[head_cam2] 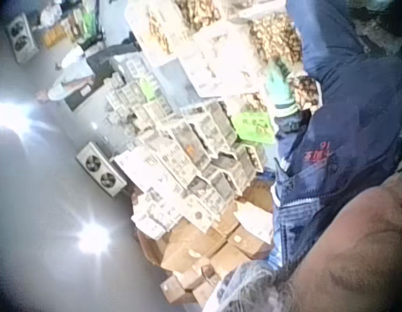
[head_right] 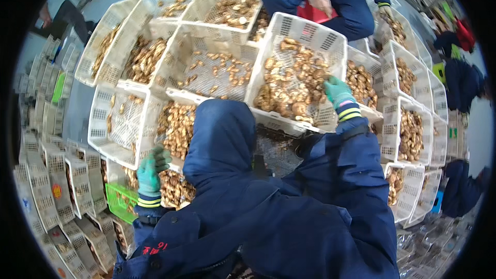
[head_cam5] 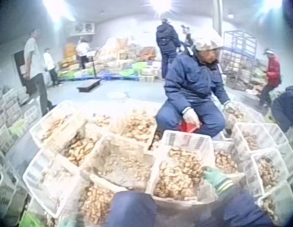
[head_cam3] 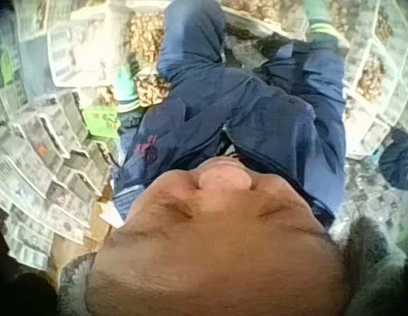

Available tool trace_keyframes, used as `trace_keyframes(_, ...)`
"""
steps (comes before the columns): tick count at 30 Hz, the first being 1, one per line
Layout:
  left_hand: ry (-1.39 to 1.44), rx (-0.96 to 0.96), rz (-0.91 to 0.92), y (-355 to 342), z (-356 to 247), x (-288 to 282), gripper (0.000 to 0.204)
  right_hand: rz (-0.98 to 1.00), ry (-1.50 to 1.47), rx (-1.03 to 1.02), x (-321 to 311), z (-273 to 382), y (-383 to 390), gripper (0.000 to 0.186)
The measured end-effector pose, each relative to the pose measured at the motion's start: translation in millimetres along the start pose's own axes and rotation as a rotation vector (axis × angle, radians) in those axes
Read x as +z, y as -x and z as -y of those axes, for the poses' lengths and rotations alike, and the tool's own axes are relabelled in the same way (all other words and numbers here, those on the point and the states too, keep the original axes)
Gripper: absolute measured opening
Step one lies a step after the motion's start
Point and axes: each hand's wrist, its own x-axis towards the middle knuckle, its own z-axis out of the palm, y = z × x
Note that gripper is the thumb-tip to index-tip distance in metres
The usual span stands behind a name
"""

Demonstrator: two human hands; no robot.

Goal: The person sorts root vegetables by hand, picking them from various crates on the floor and placing them into a central white plastic crate.

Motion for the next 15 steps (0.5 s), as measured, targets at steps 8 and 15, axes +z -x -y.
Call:
trace_keyframes(8,0.194,0.092,0.516,-36,-120,168,0.048,0.372,0.467,-0.135,58,64,12,0.051)
trace_keyframes(15,0.148,-0.428,0.871,-56,-8,278,0.034,0.411,0.501,-0.247,134,109,-26,0.053)
